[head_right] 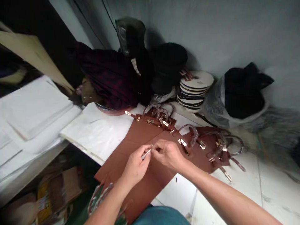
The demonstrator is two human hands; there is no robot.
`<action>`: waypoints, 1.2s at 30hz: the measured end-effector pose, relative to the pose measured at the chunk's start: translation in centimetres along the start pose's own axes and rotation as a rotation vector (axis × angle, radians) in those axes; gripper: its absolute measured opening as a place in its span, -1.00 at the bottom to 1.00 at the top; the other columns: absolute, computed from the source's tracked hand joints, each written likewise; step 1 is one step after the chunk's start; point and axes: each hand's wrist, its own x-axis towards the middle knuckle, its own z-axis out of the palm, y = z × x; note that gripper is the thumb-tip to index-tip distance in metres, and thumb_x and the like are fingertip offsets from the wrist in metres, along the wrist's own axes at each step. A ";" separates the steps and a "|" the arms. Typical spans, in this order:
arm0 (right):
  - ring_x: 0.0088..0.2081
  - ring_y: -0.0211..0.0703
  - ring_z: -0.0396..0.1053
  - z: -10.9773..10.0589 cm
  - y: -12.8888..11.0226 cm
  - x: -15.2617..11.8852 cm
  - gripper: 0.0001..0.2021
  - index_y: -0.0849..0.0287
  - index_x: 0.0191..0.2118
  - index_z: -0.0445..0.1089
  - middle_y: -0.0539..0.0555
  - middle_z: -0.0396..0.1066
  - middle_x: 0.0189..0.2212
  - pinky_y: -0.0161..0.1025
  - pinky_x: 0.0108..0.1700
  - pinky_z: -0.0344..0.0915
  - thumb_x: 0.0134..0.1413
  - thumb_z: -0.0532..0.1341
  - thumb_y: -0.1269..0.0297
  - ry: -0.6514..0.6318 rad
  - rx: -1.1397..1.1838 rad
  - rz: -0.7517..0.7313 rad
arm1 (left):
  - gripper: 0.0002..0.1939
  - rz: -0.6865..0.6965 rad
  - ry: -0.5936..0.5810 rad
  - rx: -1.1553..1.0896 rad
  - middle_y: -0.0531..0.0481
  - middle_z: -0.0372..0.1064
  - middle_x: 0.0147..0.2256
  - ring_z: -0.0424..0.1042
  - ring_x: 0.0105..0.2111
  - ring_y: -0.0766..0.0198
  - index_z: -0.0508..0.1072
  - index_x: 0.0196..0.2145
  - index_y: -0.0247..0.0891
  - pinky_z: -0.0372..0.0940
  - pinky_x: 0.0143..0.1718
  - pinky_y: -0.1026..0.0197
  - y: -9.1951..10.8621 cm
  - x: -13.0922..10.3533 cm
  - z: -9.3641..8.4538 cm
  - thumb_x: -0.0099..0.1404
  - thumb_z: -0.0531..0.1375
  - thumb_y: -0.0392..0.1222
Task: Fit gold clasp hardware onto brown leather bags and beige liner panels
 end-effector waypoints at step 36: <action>-0.17 -0.07 0.43 -0.2 10.6 18.9 -0.88 0.10 -0.16 0.46 0.06 0.48 -0.18 -0.23 -0.20 0.16 0.41 0.16 0.33 -0.437 -0.642 -0.217 | -0.69 -0.478 0.019 -0.772 0.12 0.36 -0.56 0.19 -0.71 0.45 0.40 -0.29 -0.25 0.05 -0.68 0.37 -10.2 5.0 0.5 0.29 0.24 0.07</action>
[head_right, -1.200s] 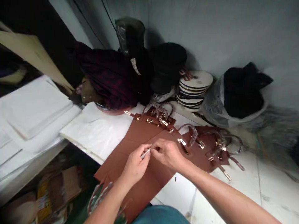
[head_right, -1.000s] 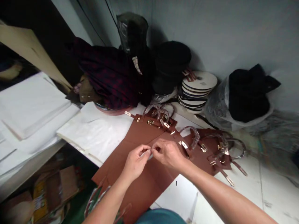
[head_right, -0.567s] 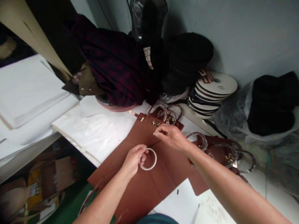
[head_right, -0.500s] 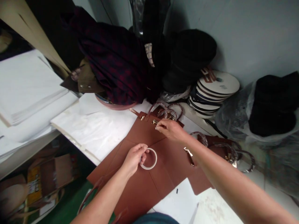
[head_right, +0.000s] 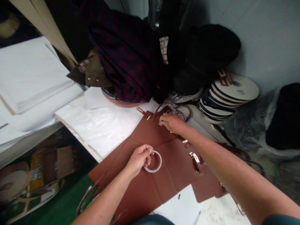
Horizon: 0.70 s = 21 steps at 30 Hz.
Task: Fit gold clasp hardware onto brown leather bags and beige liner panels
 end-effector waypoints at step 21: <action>-0.13 -0.06 0.45 1.9 0.4 -1.0 -0.80 0.07 -0.09 0.59 0.09 0.54 -0.13 -0.22 -0.14 0.23 0.46 0.19 0.23 0.089 0.003 -0.044 | -0.66 0.008 0.014 -0.001 0.05 0.44 -0.40 0.24 -0.69 0.48 0.41 -0.27 -0.27 0.05 -0.69 0.38 -0.3 0.0 0.0 0.26 0.26 0.10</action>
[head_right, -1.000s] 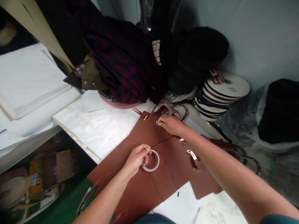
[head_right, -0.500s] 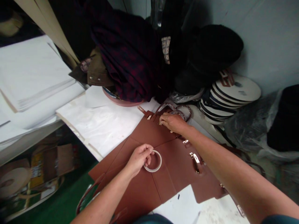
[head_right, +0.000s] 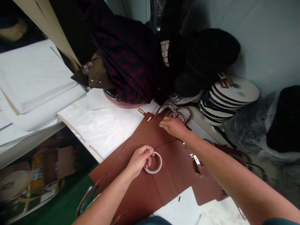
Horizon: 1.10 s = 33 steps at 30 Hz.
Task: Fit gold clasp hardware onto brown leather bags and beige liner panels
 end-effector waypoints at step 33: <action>-0.35 -0.19 0.39 -3.0 -14.9 -13.9 -0.88 0.12 -0.34 0.51 0.00 0.46 -0.38 -0.27 -0.30 0.22 0.25 0.28 0.40 0.356 0.668 0.218 | -0.64 0.473 0.079 0.624 -0.13 0.52 -0.03 0.49 -0.06 0.11 0.47 0.14 -0.16 0.30 0.03 0.14 4.3 -10.1 6.0 0.42 0.17 -0.15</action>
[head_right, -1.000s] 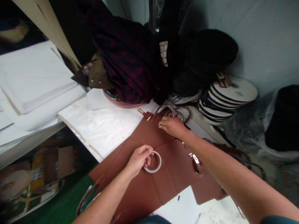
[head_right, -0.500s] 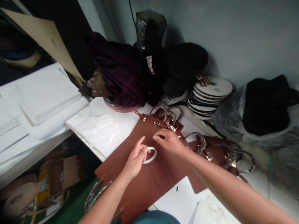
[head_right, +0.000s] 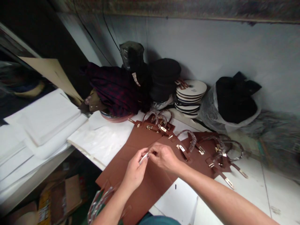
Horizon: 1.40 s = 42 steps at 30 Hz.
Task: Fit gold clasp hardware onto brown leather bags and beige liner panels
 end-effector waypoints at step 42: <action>-0.33 -0.14 0.46 -4.3 20.7 15.3 -0.87 0.10 -0.36 0.52 -0.02 0.57 -0.37 -0.31 -0.32 0.24 0.20 0.25 0.29 0.159 -0.245 0.403 | -0.76 0.036 0.172 0.311 -0.12 0.51 -0.17 0.48 -0.07 0.01 0.53 -0.30 -0.19 0.32 0.09 -0.04 -10.3 20.1 -7.4 0.31 0.13 -0.03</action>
